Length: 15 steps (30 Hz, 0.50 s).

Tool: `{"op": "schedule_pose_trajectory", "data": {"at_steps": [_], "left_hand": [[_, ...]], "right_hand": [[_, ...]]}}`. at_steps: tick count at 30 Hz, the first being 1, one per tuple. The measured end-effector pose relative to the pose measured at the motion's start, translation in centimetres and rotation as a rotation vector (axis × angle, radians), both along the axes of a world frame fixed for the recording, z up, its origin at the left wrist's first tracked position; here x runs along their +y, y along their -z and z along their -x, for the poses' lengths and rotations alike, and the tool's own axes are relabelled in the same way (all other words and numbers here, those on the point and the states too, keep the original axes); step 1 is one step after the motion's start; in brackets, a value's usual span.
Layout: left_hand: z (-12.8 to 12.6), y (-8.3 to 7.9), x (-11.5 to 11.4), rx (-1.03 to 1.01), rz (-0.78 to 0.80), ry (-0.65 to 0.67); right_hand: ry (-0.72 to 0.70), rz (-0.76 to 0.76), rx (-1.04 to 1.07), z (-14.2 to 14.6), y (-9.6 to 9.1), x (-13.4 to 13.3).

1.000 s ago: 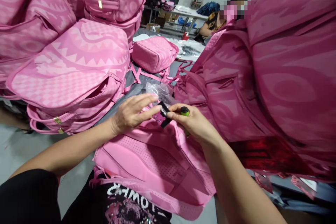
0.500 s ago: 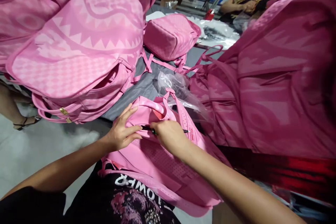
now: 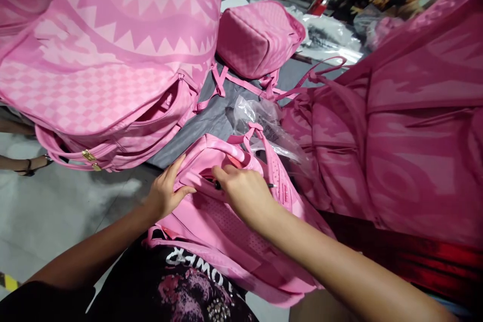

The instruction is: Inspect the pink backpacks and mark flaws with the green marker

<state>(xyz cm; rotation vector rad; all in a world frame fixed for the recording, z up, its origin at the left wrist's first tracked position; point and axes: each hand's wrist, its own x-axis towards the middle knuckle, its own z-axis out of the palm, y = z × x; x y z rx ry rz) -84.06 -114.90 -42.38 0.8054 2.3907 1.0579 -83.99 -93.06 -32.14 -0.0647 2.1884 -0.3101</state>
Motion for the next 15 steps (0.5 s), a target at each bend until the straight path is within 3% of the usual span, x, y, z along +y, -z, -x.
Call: {"op": "schedule_pose_trajectory", "data": {"at_steps": [4, 6, 11, 15], "left_hand": [[0.0, 0.2, -0.3, 0.064, -0.040, 0.009], [0.0, 0.3, -0.5, 0.101, -0.053, 0.010], [0.1, 0.5, -0.5, 0.104, -0.074, 0.038], [0.0, 0.7, -0.3, 0.078, -0.066, 0.019]], "right_hand": [[0.261, 0.323, 0.060, 0.4, 1.9, -0.8], [0.351, 0.394, 0.058, 0.8, 2.7, -1.1], [0.445, 0.302, 0.026, 1.3, 3.0, -1.4], [0.393, 0.151, 0.081, 1.1, 2.8, -1.8]]}}
